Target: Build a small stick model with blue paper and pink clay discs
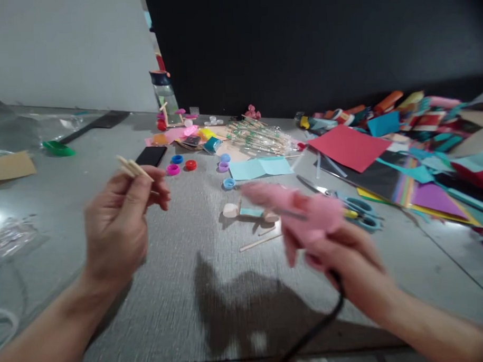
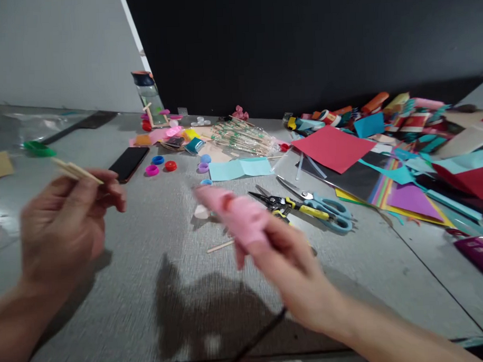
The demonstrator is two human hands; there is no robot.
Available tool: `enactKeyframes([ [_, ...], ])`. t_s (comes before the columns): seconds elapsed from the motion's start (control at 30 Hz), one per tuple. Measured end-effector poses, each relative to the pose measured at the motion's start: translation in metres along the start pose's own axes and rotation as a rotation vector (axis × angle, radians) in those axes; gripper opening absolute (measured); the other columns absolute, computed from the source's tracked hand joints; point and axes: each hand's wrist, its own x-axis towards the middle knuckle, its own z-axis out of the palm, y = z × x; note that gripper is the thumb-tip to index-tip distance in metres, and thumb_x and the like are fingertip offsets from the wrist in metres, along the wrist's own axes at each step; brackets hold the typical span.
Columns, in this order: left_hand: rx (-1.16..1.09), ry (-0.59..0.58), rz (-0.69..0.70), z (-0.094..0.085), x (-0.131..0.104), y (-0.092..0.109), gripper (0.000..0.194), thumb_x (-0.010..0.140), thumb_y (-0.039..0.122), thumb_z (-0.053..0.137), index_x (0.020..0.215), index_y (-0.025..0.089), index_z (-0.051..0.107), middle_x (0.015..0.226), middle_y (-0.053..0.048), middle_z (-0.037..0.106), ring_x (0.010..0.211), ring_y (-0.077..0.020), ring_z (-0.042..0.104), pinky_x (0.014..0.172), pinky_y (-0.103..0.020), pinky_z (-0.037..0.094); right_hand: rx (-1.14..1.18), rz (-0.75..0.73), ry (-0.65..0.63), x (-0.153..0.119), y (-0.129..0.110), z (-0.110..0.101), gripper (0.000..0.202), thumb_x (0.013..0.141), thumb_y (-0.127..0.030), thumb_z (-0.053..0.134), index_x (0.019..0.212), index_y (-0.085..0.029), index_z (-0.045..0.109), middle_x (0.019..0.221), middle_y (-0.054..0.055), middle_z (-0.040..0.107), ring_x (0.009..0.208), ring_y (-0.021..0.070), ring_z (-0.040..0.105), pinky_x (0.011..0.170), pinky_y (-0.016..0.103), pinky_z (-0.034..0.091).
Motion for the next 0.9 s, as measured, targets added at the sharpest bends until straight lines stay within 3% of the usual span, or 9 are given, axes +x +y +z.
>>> enactKeyframes([
  [0.1,-0.033,-0.103,-0.148,0.009,-0.004,-0.012,0.013,0.093,0.017,0.058,0.088,0.019,0.070,0.076,-0.002,0.062,0.070,-0.0143,0.057,0.060,-0.028,0.046,0.289,0.119,0.271,-0.018,0.000,-0.034,0.021,0.091,-0.030,0.052,0.089,-0.025,0.072,0.076,0.006,0.061,0.059,0.0170,0.050,0.054,0.031,0.044],
  [0.2,-0.094,-0.189,-0.317,0.018,-0.005,-0.018,0.016,0.089,0.012,0.052,0.078,0.019,0.061,0.069,0.000,0.055,0.063,-0.0138,0.054,0.054,-0.026,0.045,0.426,0.215,0.383,-0.026,0.005,-0.052,0.028,0.090,-0.034,0.049,0.091,-0.025,0.076,0.085,0.010,0.061,0.059,0.0185,0.050,0.052,0.033,0.047],
  [0.33,-0.099,-0.405,-0.527,0.030,-0.017,-0.011,0.019,0.095,0.019,0.050,0.078,0.020,0.057,0.068,0.003,0.051,0.057,-0.0107,0.051,0.052,-0.022,0.046,0.486,0.324,0.352,-0.033,0.016,-0.058,0.029,0.090,-0.042,0.053,0.088,-0.025,0.077,0.079,0.010,0.059,0.059,0.0190,0.050,0.050,0.031,0.049],
  [0.5,-0.016,-0.765,-0.818,0.058,-0.047,-0.001,0.021,0.098,0.039,0.057,0.103,0.020,0.064,0.074,0.001,0.063,0.054,-0.0089,0.055,0.049,-0.020,0.044,0.523,0.381,0.127,-0.042,0.029,-0.063,0.039,0.091,-0.057,0.054,0.093,-0.027,0.079,0.070,0.011,0.063,0.054,0.0207,0.057,0.049,0.033,0.050],
  [0.67,0.038,-0.741,-0.807,0.070,-0.058,-0.011,0.027,0.096,0.042,0.061,0.102,0.017,0.070,0.084,-0.005,0.072,0.055,-0.0085,0.059,0.044,-0.017,0.040,0.525,0.372,-0.119,-0.038,0.037,-0.064,0.037,0.089,-0.061,0.055,0.099,-0.033,0.078,0.073,0.011,0.067,0.049,0.0174,0.054,0.045,0.029,0.042],
  [0.8,0.087,-0.674,-0.727,0.063,-0.058,-0.016,0.019,0.095,0.035,0.064,0.100,0.019,0.074,0.084,-0.004,0.075,0.063,-0.0101,0.062,0.045,-0.016,0.040,0.507,0.409,-0.129,-0.036,0.042,-0.064,0.034,0.084,-0.061,0.058,0.086,-0.032,0.074,0.086,0.012,0.066,0.051,0.0195,0.055,0.042,0.032,0.041],
  [0.9,0.111,-0.625,-0.667,0.057,-0.058,-0.018,0.015,0.096,0.029,0.064,0.101,0.021,0.075,0.085,-0.003,0.076,0.064,-0.0090,0.062,0.047,-0.016,0.041,0.478,0.419,-0.122,-0.038,0.045,-0.064,0.034,0.082,-0.064,0.058,0.081,-0.032,0.071,0.079,0.012,0.063,0.051,0.0213,0.054,0.043,0.036,0.041],
])
